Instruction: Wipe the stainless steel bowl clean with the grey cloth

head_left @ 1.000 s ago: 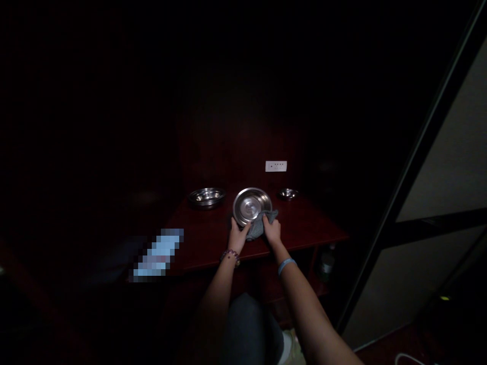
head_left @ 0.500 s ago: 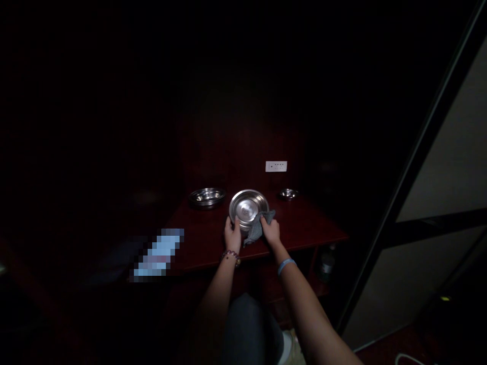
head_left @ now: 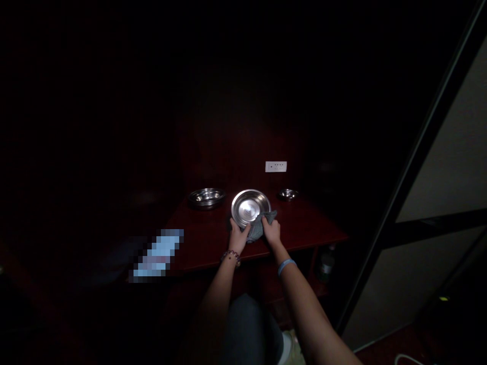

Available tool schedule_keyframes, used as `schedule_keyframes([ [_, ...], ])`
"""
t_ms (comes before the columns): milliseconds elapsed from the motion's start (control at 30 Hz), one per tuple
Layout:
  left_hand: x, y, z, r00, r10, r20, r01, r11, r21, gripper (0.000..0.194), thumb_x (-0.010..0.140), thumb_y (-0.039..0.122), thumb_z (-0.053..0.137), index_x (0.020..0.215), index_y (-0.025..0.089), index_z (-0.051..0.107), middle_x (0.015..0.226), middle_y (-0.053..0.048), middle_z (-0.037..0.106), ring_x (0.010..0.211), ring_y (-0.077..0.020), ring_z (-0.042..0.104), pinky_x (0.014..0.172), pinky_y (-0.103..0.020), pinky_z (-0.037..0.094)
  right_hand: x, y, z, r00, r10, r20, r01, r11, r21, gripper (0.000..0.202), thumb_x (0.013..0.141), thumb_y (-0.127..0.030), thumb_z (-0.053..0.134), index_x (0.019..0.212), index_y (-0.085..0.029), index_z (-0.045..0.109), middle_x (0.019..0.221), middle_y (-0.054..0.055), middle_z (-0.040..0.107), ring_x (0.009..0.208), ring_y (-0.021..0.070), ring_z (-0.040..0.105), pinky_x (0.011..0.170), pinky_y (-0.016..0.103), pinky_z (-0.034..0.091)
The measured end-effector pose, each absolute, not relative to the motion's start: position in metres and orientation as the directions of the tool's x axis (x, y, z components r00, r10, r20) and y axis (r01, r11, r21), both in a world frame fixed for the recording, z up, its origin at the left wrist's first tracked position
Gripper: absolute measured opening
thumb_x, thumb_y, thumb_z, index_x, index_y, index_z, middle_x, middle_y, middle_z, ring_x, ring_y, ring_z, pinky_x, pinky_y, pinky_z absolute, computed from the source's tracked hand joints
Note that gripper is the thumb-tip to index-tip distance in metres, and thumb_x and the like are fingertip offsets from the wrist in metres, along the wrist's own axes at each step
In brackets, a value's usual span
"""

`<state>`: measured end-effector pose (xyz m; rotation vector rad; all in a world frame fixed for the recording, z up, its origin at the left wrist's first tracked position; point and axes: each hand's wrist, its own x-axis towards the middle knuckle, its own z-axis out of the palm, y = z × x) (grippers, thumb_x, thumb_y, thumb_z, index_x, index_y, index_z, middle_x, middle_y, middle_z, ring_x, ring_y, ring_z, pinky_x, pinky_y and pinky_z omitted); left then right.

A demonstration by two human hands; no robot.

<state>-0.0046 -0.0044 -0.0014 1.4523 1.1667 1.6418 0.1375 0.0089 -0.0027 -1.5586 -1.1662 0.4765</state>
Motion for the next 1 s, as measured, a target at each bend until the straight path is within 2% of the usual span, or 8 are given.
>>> schedule_keyframes([
  [100,-0.005,-0.003,-0.001,-0.184,0.908,0.376,0.060,-0.372,0.926,0.070,0.073,0.032,0.069,0.136,0.019,0.040,0.126,-0.012,0.061,0.116,-0.0235,0.059,0.101,-0.037,0.043,0.138,0.010,-0.004,0.431,0.864,0.261,0.422,0.063,-0.904,0.037,0.088,-0.042,0.055,0.095,-0.012,0.075,0.096,0.017,0.075,0.095,0.0243,0.071,0.081,0.027,0.052],
  [233,-0.007,0.001,-0.002,-0.244,0.872,0.425,0.006,-0.437,0.899,0.058,0.083,0.032,0.058,0.136,0.020,0.038,0.132,-0.012,0.057,0.121,-0.0205,0.055,0.107,-0.037,0.039,0.137,0.009,-0.003,0.412,0.870,0.269,0.411,0.087,-0.908,0.036,0.088,-0.043,0.056,0.093,-0.013,0.075,0.093,0.016,0.076,0.093,0.0237,0.072,0.080,0.027,0.052],
  [433,-0.009,0.007,-0.004,-0.327,0.864,0.383,-0.088,-0.431,0.898,0.051,0.090,0.039,0.049,0.135,0.019,0.038,0.131,-0.015,0.057,0.118,-0.0189,0.058,0.103,-0.034,0.042,0.136,0.004,0.001,0.417,0.862,0.288,0.445,0.083,-0.892,0.033,0.087,-0.042,0.057,0.090,-0.014,0.075,0.088,0.015,0.076,0.092,0.0247,0.072,0.080,0.027,0.052],
  [567,-0.008,0.006,-0.006,-0.273,0.872,0.407,-0.044,-0.434,0.900,0.052,0.085,0.041,0.058,0.131,0.023,0.041,0.127,-0.011,0.060,0.115,-0.0177,0.060,0.102,-0.034,0.043,0.137,0.005,-0.001,0.418,0.857,0.301,0.454,0.090,-0.886,0.033,0.089,-0.040,0.055,0.091,-0.014,0.075,0.091,0.015,0.076,0.092,0.0242,0.072,0.079,0.026,0.052],
  [733,-0.006,-0.003,-0.002,-0.200,0.887,0.417,0.008,-0.424,0.906,0.070,0.072,0.036,0.073,0.131,0.021,0.039,0.121,-0.011,0.062,0.108,-0.0197,0.062,0.097,-0.035,0.047,0.138,0.011,-0.005,0.420,0.857,0.298,0.429,0.102,-0.898,0.033,0.089,-0.038,0.055,0.092,-0.012,0.075,0.095,0.016,0.076,0.093,0.0238,0.072,0.080,0.026,0.052],
  [867,-0.005,-0.007,0.001,-0.183,0.908,0.377,0.051,-0.374,0.926,0.066,0.071,0.033,0.072,0.128,0.021,0.042,0.113,-0.011,0.065,0.100,-0.0211,0.065,0.093,-0.037,0.048,0.138,0.012,-0.006,0.419,0.860,0.290,0.417,0.102,-0.903,0.035,0.089,-0.040,0.054,0.092,-0.012,0.075,0.095,0.016,0.076,0.093,0.0244,0.072,0.079,0.026,0.052],
  [1000,-0.006,-0.007,0.001,-0.189,0.905,0.380,0.061,-0.376,0.925,0.062,0.073,0.027,0.068,0.129,0.021,0.042,0.116,-0.010,0.065,0.105,-0.0216,0.063,0.097,-0.037,0.046,0.138,0.012,-0.005,0.426,0.862,0.276,0.426,0.078,-0.901,0.036,0.089,-0.041,0.055,0.092,-0.012,0.075,0.096,0.017,0.075,0.095,0.0250,0.072,0.081,0.026,0.052],
])
